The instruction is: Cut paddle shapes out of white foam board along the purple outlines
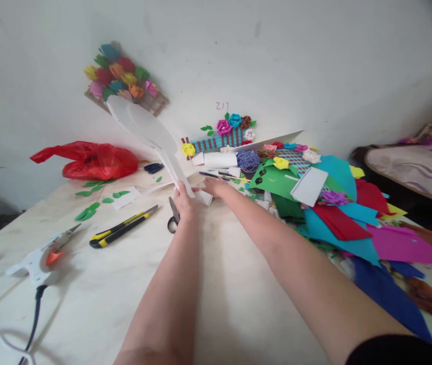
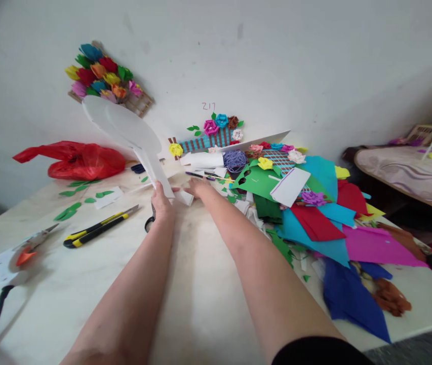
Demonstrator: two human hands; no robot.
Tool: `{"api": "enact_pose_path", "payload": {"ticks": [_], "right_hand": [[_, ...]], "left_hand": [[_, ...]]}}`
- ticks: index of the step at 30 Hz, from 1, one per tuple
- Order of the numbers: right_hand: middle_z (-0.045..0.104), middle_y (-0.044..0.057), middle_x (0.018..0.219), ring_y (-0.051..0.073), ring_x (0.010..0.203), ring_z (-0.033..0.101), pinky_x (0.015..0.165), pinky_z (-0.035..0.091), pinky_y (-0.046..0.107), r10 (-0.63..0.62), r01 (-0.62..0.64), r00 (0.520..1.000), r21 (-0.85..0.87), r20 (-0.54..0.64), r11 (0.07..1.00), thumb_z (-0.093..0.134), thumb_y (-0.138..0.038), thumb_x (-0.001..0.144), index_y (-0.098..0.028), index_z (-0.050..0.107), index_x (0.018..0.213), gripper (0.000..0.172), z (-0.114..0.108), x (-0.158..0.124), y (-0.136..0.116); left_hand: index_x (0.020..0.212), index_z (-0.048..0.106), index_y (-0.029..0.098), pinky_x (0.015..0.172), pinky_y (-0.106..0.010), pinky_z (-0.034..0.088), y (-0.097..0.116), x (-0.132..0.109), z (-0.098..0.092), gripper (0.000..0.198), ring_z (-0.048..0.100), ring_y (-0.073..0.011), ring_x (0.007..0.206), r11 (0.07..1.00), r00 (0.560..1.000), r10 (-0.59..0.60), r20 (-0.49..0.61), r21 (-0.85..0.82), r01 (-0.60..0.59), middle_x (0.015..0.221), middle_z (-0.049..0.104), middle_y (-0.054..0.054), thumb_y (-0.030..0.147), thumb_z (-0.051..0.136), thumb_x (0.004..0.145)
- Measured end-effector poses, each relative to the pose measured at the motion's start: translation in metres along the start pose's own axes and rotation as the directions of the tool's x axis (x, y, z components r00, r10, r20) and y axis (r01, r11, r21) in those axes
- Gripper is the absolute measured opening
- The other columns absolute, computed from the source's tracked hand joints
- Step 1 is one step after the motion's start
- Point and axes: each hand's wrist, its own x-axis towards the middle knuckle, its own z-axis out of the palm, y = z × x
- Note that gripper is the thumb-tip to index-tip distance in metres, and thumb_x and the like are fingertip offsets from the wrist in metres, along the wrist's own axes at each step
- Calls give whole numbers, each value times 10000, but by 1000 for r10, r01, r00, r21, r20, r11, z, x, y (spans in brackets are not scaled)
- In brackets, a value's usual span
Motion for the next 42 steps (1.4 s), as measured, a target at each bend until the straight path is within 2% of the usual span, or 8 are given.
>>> {"api": "enact_pose_path", "payload": {"ticks": [4,8,13,16,24,31,36,42], "right_hand": [[418,149,1446,261,1340,397,1131,199,493,156,-151,983,-50,97,987,337,-455,942,-170,513,1329,512,-5,-21,9],[575,187,1287,306,1231,516,1068,305,487,261,-242,949,-123,176,963,412,-431,911,-127,640,1187,470,-20,-43,20],[651,205,1151,289,1099,608,904,446,371,316,-322,946,-92,-76,942,437,-317,891,-102,673,1113,389,-32,-54,33],[656,165,1147,268,1077,610,873,451,346,359,-366,922,-25,-141,930,397,-254,893,-141,667,1121,371,-27,-48,35],[525,100,1354,267,1228,454,999,358,390,294,-290,945,47,-142,956,429,-193,856,-200,627,1183,383,-5,-19,35],[585,63,1285,211,1151,541,938,421,299,392,-365,909,189,-138,912,367,-254,909,-253,548,1281,414,4,-5,53],[603,52,1279,181,1141,562,926,418,242,346,-298,908,217,-237,930,339,-207,913,-195,658,1142,393,-8,-10,59],[697,139,1070,252,1037,636,805,458,276,500,-458,839,217,-213,862,451,-331,852,-151,718,1043,374,-32,-36,67]], "left_hand": [[681,616,184,665,-296,453,5,-7,2,521,593,-192,686,999,1000,-8,10,35,7,612,656,-60,634,383,803],[611,609,192,685,-303,457,10,-14,5,518,592,-197,716,999,999,-4,40,47,2,620,652,-69,608,375,811],[590,615,187,690,-313,459,9,-18,8,525,587,-193,683,999,997,-18,75,52,14,608,643,-71,601,386,818],[612,613,182,657,-310,460,6,-17,10,522,584,-188,649,999,995,-23,98,33,20,602,646,-70,617,401,807],[634,607,182,605,-300,438,-1,-11,11,545,565,-178,600,999,986,-38,160,37,32,589,644,-65,680,425,762],[655,599,196,664,-314,450,-4,-9,11,514,593,-202,667,996,991,-57,119,72,49,589,653,-68,655,408,788],[700,576,211,697,-327,437,-5,-7,9,465,601,-215,700,990,995,-46,87,138,34,579,655,-57,627,401,812],[727,577,225,697,-328,416,0,-7,7,410,607,-221,711,965,992,-84,97,257,57,597,670,-48,589,416,826]]}}
